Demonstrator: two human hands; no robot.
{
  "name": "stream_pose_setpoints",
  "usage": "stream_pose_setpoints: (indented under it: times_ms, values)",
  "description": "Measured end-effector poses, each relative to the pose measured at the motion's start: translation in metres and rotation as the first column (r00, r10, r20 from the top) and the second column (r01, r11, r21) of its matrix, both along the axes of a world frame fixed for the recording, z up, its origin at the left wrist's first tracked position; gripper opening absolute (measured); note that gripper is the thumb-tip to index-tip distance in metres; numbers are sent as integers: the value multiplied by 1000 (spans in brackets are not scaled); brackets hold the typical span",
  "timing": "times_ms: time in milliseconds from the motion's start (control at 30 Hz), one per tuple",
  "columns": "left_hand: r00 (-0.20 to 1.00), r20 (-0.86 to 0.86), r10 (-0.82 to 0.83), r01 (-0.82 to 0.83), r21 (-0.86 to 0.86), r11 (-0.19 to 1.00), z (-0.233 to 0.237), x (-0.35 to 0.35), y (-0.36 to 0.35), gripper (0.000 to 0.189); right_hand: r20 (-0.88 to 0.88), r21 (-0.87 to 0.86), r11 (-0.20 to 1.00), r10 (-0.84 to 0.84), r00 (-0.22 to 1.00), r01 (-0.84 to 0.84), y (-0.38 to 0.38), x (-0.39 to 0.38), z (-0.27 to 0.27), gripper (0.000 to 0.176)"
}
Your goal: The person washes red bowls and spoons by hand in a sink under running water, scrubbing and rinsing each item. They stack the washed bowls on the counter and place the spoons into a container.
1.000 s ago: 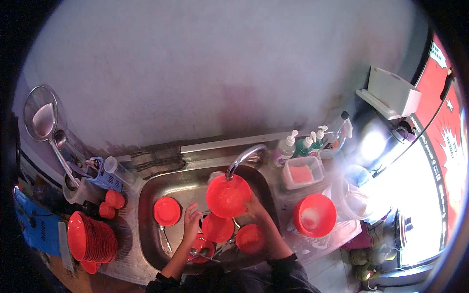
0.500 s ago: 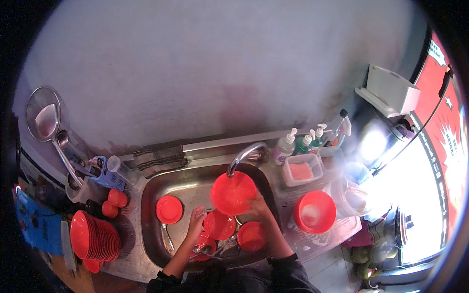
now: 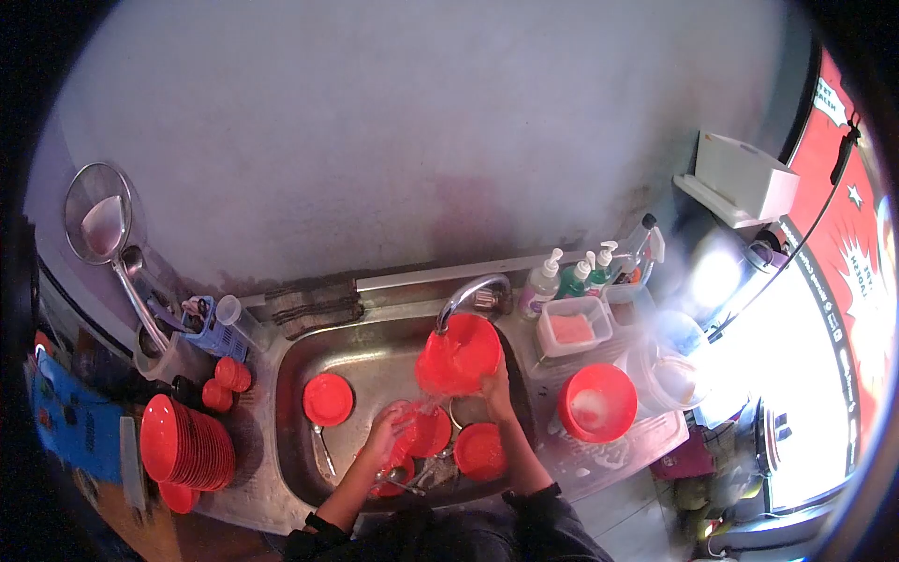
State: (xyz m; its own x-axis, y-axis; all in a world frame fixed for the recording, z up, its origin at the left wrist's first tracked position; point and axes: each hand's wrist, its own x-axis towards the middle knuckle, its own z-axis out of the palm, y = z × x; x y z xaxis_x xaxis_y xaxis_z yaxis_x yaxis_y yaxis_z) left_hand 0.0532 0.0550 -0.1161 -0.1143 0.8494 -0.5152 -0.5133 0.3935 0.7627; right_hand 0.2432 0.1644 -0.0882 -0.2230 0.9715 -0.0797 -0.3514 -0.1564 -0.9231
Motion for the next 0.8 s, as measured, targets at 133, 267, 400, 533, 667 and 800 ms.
stream_pose_setpoints:
  times_ms: [133, 267, 400, 533, 667, 800]
  values:
    - [999, 52, 14, -16, 28, 999, -5, -4, -6, 33, 158, 195, 976, -127, 979, 95, -2, -18, -4, 57]
    - [997, 77, 10, -11, 17, 1000, -3, -5, -10, 35, 207, 274, 960, -108, 972, 48, -13, -23, -17, 60]
    - [982, 183, -37, 43, -29, 999, -13, -7, -12, 42, 553, 366, 930, -231, 801, 16, -45, -29, 15, 62]
    - [848, 515, 123, 10, -247, 969, -1, -8, -10, 43, 611, 551, 799, -189, 769, -242, -60, -25, 29, 61]
    - [534, 810, -243, -13, 296, 955, 4, -9, -9, 42, 746, 642, 467, -197, 637, -608, -79, -14, 66, 62]
    - [639, 756, -142, -120, 280, 952, -11, -19, 4, 37, 682, 660, 569, -179, 709, -491, -81, -2, 60, 61]
